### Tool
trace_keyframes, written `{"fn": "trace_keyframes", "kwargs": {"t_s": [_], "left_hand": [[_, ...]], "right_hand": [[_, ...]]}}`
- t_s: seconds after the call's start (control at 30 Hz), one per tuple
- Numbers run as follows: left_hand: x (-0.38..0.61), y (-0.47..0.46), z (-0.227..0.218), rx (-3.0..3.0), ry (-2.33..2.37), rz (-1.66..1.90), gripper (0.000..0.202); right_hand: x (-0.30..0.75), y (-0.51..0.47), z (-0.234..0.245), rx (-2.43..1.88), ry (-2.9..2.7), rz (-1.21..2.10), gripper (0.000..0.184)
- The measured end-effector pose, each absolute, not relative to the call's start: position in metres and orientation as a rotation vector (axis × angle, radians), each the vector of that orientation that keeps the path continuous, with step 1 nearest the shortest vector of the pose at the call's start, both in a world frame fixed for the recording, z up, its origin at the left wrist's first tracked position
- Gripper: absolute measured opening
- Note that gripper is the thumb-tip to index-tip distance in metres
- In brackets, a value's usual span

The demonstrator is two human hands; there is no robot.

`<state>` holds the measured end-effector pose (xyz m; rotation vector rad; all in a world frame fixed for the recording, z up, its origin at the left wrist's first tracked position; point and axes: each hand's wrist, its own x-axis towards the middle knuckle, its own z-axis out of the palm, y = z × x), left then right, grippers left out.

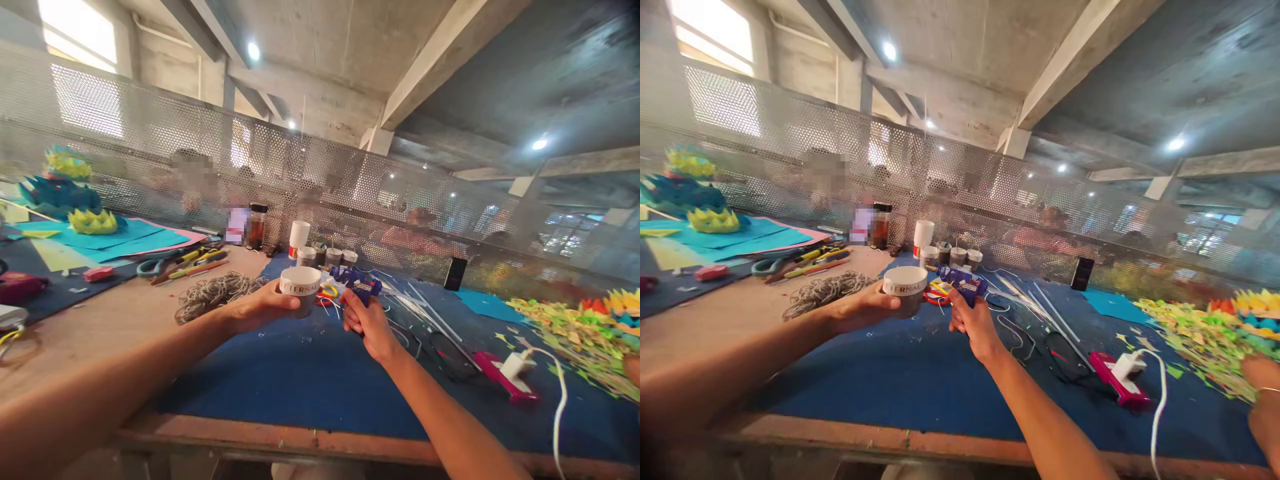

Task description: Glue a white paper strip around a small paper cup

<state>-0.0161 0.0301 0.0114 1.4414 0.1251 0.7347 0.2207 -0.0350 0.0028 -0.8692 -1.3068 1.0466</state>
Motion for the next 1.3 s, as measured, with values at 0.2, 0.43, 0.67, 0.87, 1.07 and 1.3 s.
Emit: {"fn": "trace_keyframes", "kwargs": {"t_s": [0.2,0.43,0.67,0.87,1.07,1.3], "left_hand": [[-0.0155,0.0288,0.0137,1.463,0.120,0.747,0.051],[-0.0148,0.0272,0.0149,1.462,0.126,0.759,0.053],[-0.0133,0.0243,0.0190,1.462,0.149,0.770,0.049],[-0.0128,0.0235,0.0203,1.492,0.155,0.756,0.049],[-0.0140,0.0244,0.0208,1.535,0.128,0.741,0.045],[-0.0156,0.0276,0.0190,1.589,0.133,0.744,0.045]], "right_hand": [[0.2186,-0.0373,0.0029,-0.831,-1.279,1.114,0.037],[0.2150,-0.0402,0.0025,-0.839,-1.266,1.151,0.039],[0.2145,-0.0402,0.0037,-0.834,-1.258,1.139,0.038],[0.2168,-0.0389,0.0019,-0.853,-1.270,1.134,0.041],[0.2208,-0.0383,0.0021,-0.885,-1.324,1.082,0.039],[0.2239,-0.0404,0.0066,-0.957,-1.428,0.969,0.041]]}}
